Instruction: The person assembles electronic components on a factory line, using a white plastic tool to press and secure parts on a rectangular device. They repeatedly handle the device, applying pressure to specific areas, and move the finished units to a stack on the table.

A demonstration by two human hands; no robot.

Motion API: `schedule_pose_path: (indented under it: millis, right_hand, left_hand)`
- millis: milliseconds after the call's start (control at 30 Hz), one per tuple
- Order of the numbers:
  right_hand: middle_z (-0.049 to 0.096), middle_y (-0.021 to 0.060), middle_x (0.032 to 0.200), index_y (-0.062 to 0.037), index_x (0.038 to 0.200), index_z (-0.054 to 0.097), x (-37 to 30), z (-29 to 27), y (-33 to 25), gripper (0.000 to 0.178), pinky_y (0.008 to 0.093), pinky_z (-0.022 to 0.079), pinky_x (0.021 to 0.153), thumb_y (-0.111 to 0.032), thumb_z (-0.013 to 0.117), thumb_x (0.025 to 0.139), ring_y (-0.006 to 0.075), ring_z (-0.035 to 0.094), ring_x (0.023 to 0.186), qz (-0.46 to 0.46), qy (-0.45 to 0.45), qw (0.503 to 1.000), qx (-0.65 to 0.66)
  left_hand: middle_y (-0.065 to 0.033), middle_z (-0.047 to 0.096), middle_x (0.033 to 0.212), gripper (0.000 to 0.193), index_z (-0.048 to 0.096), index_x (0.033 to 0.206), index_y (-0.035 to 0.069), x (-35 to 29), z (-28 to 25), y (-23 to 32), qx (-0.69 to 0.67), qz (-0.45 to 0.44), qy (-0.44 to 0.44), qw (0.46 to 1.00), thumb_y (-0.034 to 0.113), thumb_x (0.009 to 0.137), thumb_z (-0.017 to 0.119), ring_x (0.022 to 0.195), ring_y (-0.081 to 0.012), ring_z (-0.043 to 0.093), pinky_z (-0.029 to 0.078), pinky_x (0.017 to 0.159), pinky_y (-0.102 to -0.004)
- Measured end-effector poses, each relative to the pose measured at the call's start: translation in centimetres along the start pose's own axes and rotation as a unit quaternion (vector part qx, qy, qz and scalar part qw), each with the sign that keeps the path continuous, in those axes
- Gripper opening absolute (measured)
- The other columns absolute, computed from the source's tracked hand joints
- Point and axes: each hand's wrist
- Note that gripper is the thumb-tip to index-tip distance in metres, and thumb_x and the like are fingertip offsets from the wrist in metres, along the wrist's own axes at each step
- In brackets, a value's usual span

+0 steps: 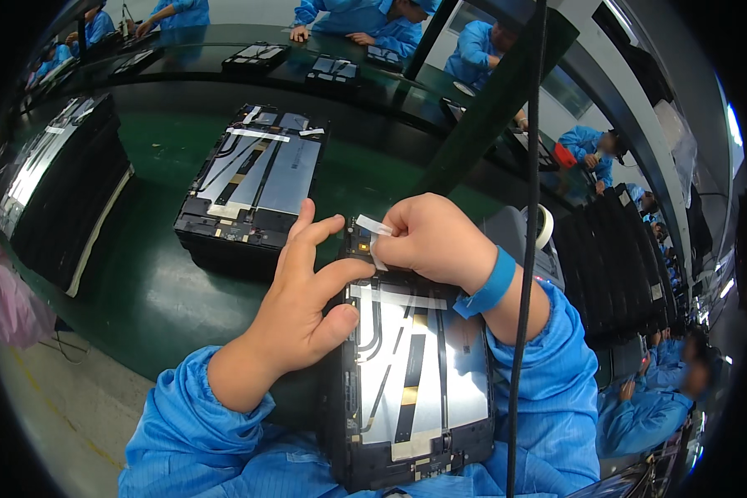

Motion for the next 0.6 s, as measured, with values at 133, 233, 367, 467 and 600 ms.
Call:
schedule_pose_path:
  millis: [133, 233, 367, 467, 600]
  right_hand:
    - [0.064, 0.0121, 0.071, 0.0026, 0.084, 0.062, -0.4, -0.9, -0.8, 0.024, 0.0296, 0.047, 0.057, -0.017, 0.070, 0.071, 0.0173, 0.060, 0.060, 0.011, 0.014, 0.999, -0.044]
    - [0.068, 0.0141, 0.092, 0.0001, 0.106, 0.054, -2.4, -0.5, 0.0, 0.033, 0.0340, 0.051, 0.070, -0.005, 0.067, 0.076, 0.0256, 0.065, 0.083, -0.079, 0.068, 0.992, 0.071]
    - [0.067, 0.0119, 0.090, -0.0001, 0.105, 0.056, -3.0, 0.9, 1.7, 0.027, 0.0374, 0.050, 0.084, 0.005, 0.054, 0.079, 0.0305, 0.062, 0.097, -0.265, 0.064, 0.960, 0.064]
    - [0.064, 0.0131, 0.108, -0.0022, 0.119, 0.053, -4.0, -0.1, 1.4, 0.039, 0.0358, 0.049, 0.089, 0.006, 0.053, 0.081, 0.0275, 0.061, 0.108, -0.264, 0.002, 0.964, -0.024]
    - [0.058, 0.0157, 0.125, -0.0045, 0.129, 0.050, -5.0, -0.7, 1.9, 0.051, 0.0463, 0.037, 0.106, -0.002, 0.055, 0.079, 0.0331, 0.056, 0.115, -0.286, -0.050, 0.952, -0.098]
  left_hand:
    - [-0.0256, 0.035, 0.137, 0.052, 0.063, 0.111, 0.010, 0.0, -0.1, 0.1, 0.020, 0.000, -0.002, 1.000, 0.053, 0.091, 0.043, 0.135, -0.0551, 0.018, 0.021, 0.107, -0.0600]
    - [-0.0262, 0.035, 0.137, 0.055, 0.063, 0.112, 0.010, 0.2, -0.1, 0.2, 0.025, 0.002, -0.006, 1.000, 0.055, 0.092, 0.039, 0.135, -0.0553, 0.018, 0.021, 0.107, -0.0599]
    - [-0.0265, 0.036, 0.137, 0.058, 0.063, 0.115, 0.011, 0.2, 0.0, 0.2, 0.027, 0.003, -0.006, 1.000, 0.057, 0.092, 0.037, 0.135, -0.0552, 0.019, 0.022, 0.107, -0.0598]
    - [-0.0261, 0.037, 0.136, 0.059, 0.065, 0.114, 0.011, 0.0, 0.0, 0.4, 0.032, -0.002, 0.005, 0.999, 0.059, 0.092, 0.038, 0.135, -0.0540, 0.020, 0.023, 0.106, -0.0595]
    - [-0.0245, 0.043, 0.131, 0.055, 0.069, 0.107, 0.010, 0.0, 0.0, 0.3, 0.069, 0.038, 0.038, 0.996, 0.055, 0.092, 0.041, 0.134, -0.0525, 0.024, 0.025, 0.106, -0.0569]
Point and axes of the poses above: each hand's wrist, its own x-axis towards the middle knuckle, its own z-axis out of the palm, y = z × x
